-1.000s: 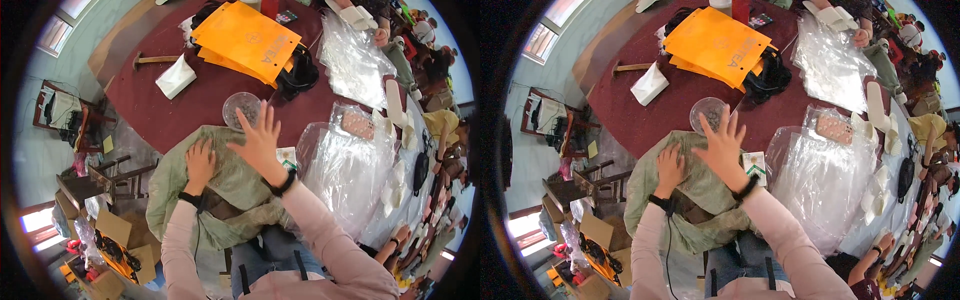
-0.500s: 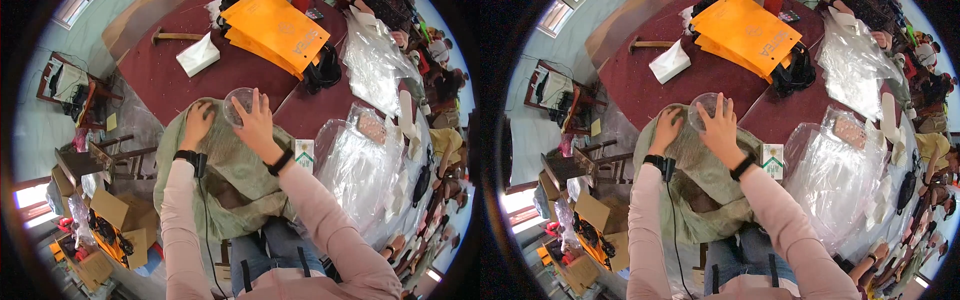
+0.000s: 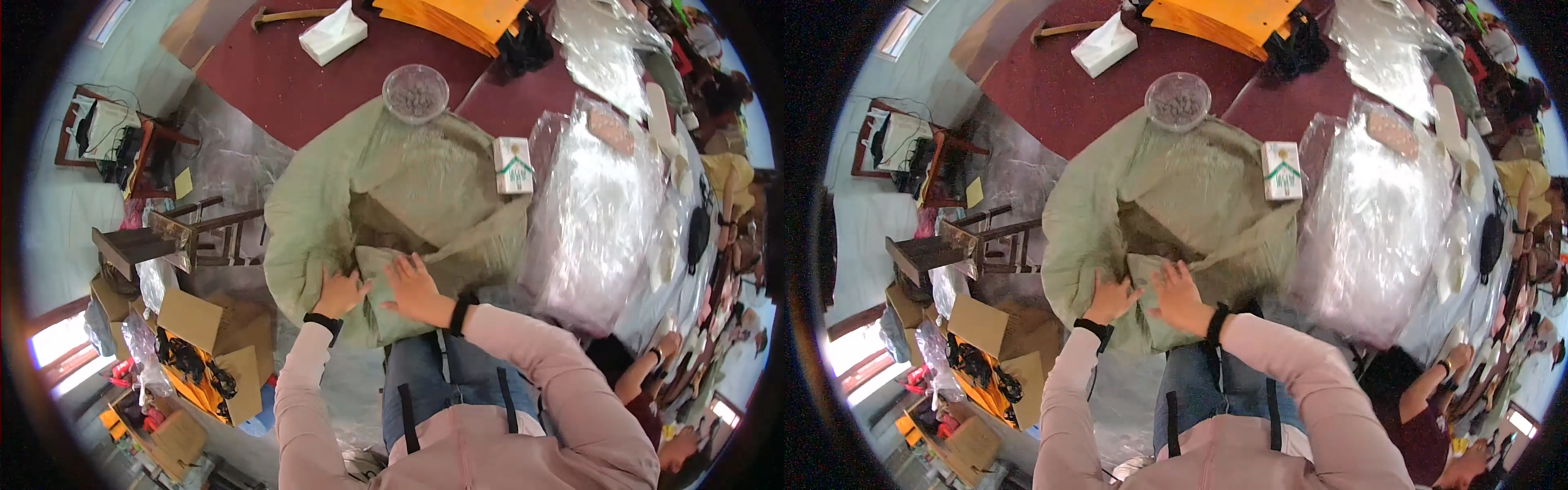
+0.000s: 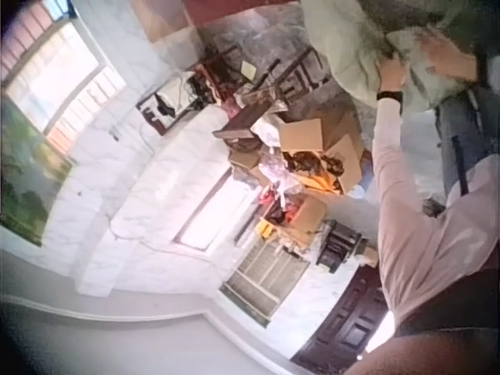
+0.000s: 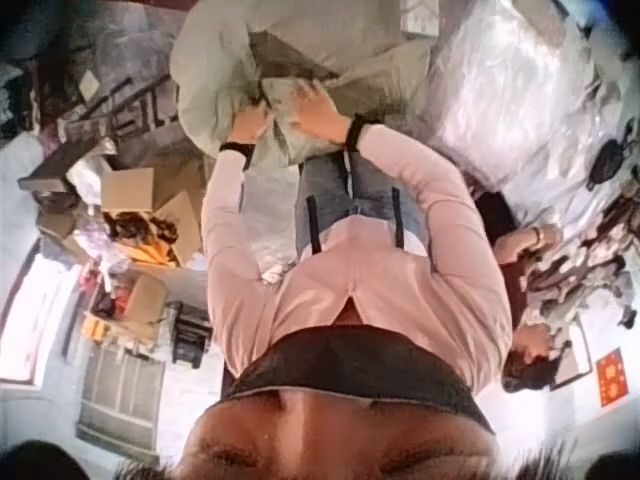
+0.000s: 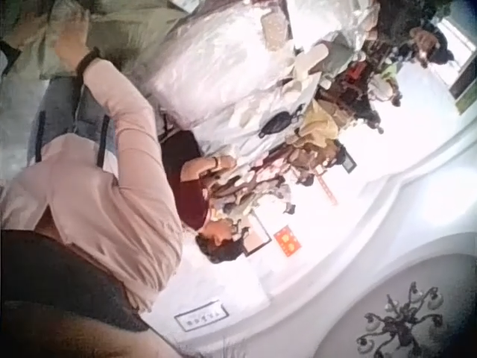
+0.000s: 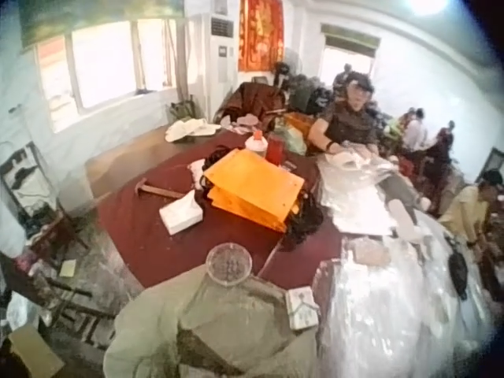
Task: Packing white sandals into plastic bags and placing them into a larger transport bag.
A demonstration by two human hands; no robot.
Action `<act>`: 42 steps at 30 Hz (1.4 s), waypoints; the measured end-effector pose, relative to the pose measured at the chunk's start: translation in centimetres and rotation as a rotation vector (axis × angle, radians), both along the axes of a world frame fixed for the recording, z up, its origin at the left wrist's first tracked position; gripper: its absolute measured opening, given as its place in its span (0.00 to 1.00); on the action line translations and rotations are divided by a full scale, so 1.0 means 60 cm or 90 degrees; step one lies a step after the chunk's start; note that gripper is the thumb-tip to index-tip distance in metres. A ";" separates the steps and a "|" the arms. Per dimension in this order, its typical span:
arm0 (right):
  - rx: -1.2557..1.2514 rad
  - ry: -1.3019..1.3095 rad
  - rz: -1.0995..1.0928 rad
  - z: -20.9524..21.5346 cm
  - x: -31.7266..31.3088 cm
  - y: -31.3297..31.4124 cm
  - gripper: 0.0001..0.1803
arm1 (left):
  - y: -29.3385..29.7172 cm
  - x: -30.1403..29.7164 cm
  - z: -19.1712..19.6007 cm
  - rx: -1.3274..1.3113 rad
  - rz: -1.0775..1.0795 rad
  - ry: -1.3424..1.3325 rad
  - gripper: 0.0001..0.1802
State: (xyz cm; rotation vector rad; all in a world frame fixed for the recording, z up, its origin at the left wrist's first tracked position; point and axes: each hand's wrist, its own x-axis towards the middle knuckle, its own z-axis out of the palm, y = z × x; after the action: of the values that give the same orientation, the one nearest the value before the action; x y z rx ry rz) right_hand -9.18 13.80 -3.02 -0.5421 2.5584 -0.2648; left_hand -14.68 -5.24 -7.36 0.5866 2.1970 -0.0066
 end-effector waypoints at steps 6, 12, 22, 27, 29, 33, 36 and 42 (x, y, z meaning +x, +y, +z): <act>-0.110 -0.223 -0.169 -0.115 0.138 -0.002 0.28 | -0.003 0.082 0.071 0.027 -0.077 -0.212 0.34; -0.096 -0.152 0.069 -0.058 0.294 0.059 0.11 | -0.131 0.084 0.018 0.121 0.061 -0.058 0.22; -0.028 0.018 -0.028 -0.015 0.383 0.049 0.33 | -0.171 0.099 -0.007 -0.042 -0.342 0.202 0.46; -0.034 -0.049 -0.174 -0.020 0.366 0.063 0.31 | -0.247 0.056 0.074 -0.316 -0.098 0.177 0.54; -0.058 -0.068 -0.147 -0.031 0.354 0.052 0.30 | -0.254 0.064 0.112 -0.321 -0.101 0.222 0.48; -0.023 0.024 -0.086 -0.068 0.365 0.047 0.31 | -0.239 0.088 0.169 -0.267 -0.133 0.239 0.43; 0.029 -0.046 -0.107 -0.062 0.366 0.038 0.31 | -0.230 0.099 0.179 -0.298 -0.136 0.208 0.42; -0.013 -0.031 -0.091 -0.041 0.349 0.013 0.29 | -0.228 0.068 0.211 -0.319 -0.106 0.353 0.43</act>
State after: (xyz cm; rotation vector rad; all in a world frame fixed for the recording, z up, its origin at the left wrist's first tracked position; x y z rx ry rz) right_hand 11.78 14.59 -5.49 -0.3570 2.5531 -0.3503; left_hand -10.61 -18.93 5.28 0.5147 2.5227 -0.8744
